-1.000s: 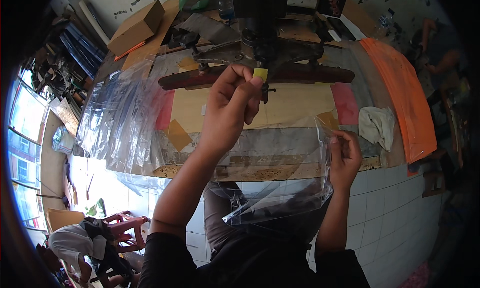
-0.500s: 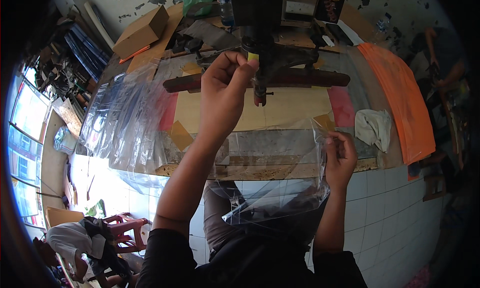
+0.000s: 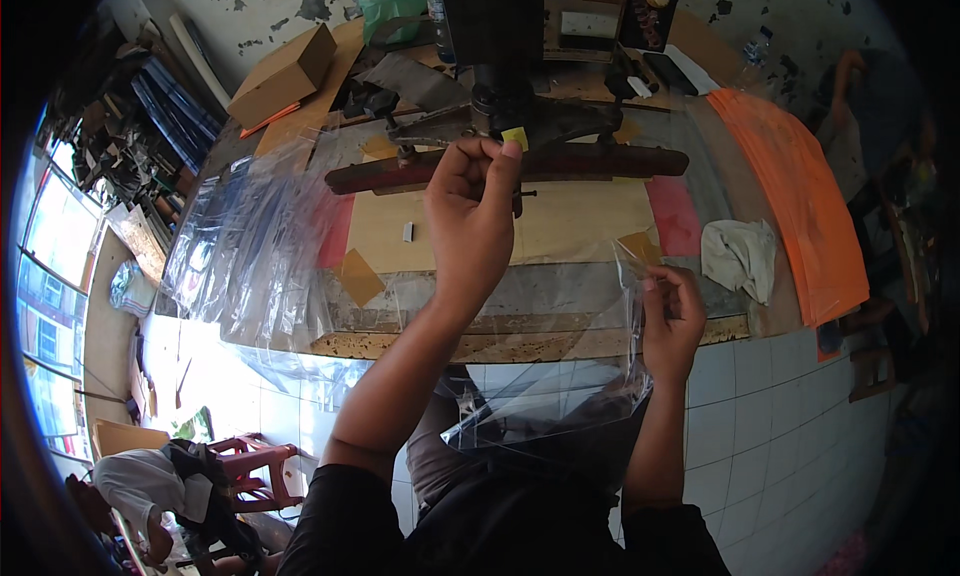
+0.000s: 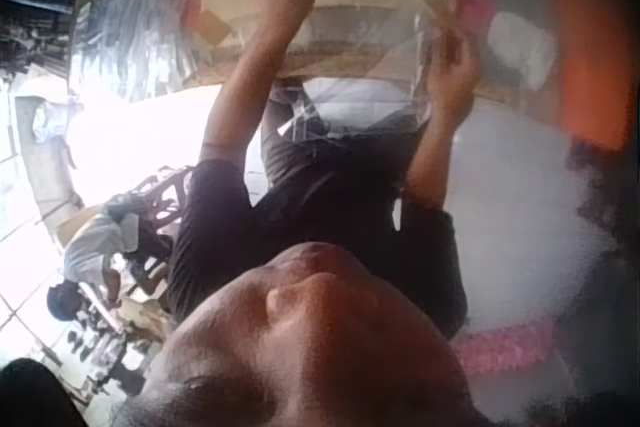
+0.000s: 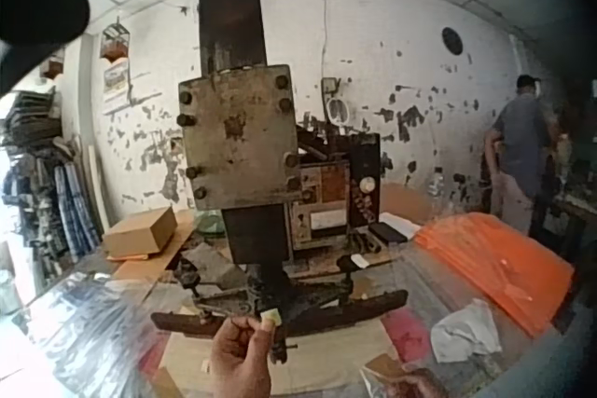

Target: The person aligns transparent plastic sheets on a work surface, seals the edges using a heat sealing press, and folds the plastic film by hand.

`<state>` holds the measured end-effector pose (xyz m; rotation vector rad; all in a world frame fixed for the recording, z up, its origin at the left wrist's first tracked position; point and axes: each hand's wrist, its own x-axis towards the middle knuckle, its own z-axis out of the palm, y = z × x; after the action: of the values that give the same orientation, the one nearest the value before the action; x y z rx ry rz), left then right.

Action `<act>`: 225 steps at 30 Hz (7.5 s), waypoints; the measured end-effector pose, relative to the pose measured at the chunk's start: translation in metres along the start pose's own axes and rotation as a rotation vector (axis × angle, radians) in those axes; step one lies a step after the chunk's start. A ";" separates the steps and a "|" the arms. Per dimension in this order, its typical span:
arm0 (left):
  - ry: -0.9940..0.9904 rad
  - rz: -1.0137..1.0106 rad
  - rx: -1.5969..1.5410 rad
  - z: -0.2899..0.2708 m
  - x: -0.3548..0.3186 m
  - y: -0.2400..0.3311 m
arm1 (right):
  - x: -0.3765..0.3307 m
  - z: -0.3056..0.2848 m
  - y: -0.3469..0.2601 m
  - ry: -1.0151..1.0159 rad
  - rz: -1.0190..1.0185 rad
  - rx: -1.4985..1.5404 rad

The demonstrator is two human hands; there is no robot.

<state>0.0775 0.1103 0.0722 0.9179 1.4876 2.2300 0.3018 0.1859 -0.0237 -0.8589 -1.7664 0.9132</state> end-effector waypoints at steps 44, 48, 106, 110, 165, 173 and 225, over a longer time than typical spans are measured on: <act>0.152 0.106 -0.009 0.011 0.004 -0.031 | -0.001 0.002 0.004 0.016 -0.041 -0.030; 0.179 0.098 0.020 0.010 0.004 -0.034 | -0.001 0.002 0.006 0.021 -0.052 -0.011; -0.051 0.385 -0.007 -0.027 -0.050 0.085 | -0.006 0.001 0.011 0.009 -0.029 0.004; -0.402 0.543 -0.139 -0.046 -0.087 0.142 | -0.005 0.003 0.018 0.030 -0.060 0.022; -0.210 0.270 0.796 -0.058 -0.204 0.031 | -0.064 0.004 -0.091 -0.168 -0.611 -0.165; -0.404 0.207 0.585 -0.088 -0.171 0.046 | -0.064 0.000 -0.097 -0.205 -0.640 -0.150; -0.418 0.314 0.924 -0.089 -0.159 0.050 | -0.031 -0.008 -0.122 -0.402 -0.647 -0.155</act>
<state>0.1431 -0.0644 0.0411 1.8361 2.2674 1.2785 0.3005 0.1029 0.0713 -0.1512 -2.2869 0.5385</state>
